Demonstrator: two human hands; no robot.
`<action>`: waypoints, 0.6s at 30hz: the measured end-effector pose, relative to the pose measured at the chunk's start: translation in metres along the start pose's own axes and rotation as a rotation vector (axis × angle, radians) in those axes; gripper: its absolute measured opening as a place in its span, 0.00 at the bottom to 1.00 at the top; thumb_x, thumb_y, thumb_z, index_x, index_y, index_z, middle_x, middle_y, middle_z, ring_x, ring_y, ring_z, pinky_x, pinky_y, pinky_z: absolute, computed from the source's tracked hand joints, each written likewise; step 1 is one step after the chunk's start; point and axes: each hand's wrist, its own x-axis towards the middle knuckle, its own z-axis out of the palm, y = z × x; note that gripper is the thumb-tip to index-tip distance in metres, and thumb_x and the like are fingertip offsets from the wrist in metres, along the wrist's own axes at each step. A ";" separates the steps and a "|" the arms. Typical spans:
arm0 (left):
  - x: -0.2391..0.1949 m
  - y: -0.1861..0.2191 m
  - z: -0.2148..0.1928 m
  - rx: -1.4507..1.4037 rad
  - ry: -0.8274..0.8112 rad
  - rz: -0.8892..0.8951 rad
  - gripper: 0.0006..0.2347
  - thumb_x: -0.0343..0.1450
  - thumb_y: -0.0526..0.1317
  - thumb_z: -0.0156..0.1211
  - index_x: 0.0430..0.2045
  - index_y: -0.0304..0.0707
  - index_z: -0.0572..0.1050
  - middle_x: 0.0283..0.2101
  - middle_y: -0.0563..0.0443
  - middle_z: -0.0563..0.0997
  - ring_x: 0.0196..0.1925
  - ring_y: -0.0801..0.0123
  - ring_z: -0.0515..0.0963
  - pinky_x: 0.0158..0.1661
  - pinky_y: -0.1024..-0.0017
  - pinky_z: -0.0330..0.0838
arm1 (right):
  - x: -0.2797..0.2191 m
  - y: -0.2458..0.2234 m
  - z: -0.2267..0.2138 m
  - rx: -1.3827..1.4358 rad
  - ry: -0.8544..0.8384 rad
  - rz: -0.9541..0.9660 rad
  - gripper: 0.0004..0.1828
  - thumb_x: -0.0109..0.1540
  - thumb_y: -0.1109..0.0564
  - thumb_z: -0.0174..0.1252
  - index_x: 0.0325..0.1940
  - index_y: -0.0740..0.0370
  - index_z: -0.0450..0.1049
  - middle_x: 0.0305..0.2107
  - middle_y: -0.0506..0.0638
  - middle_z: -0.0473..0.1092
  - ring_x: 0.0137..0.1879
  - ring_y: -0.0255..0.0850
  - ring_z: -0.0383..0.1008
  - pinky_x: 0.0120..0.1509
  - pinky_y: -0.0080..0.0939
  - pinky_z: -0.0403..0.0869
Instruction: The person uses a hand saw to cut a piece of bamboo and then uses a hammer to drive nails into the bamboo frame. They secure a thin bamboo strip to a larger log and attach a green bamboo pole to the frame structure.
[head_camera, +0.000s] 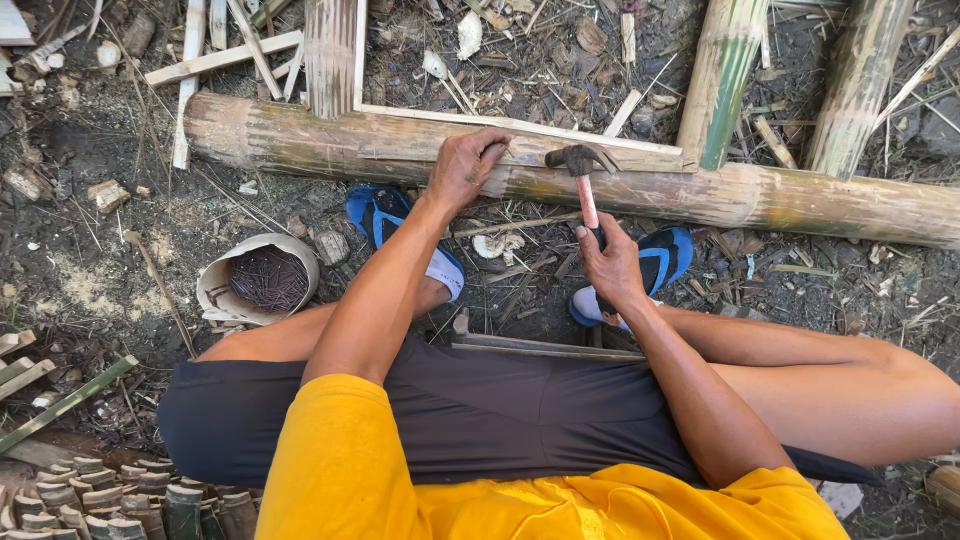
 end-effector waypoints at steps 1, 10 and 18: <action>-0.004 0.000 -0.002 0.079 0.015 0.066 0.06 0.70 0.32 0.63 0.40 0.37 0.80 0.41 0.44 0.81 0.43 0.58 0.83 0.45 0.65 0.78 | -0.001 0.000 -0.001 -0.011 -0.002 -0.001 0.17 0.69 0.51 0.57 0.59 0.59 0.73 0.23 0.48 0.71 0.28 0.31 0.70 0.32 0.38 0.70; -0.010 -0.016 0.004 0.208 0.023 0.170 0.08 0.66 0.28 0.65 0.36 0.37 0.81 0.37 0.45 0.78 0.43 0.53 0.79 0.44 0.61 0.75 | -0.003 -0.013 -0.003 -0.170 0.004 -0.092 0.16 0.70 0.53 0.56 0.59 0.62 0.70 0.25 0.58 0.74 0.31 0.49 0.77 0.35 0.46 0.72; -0.006 -0.019 -0.001 0.145 -0.021 0.180 0.11 0.68 0.30 0.66 0.40 0.35 0.73 0.39 0.42 0.79 0.44 0.49 0.80 0.45 0.58 0.75 | 0.005 -0.027 0.005 -0.310 0.006 -0.397 0.14 0.72 0.57 0.49 0.62 0.60 0.66 0.33 0.67 0.73 0.38 0.67 0.76 0.39 0.62 0.71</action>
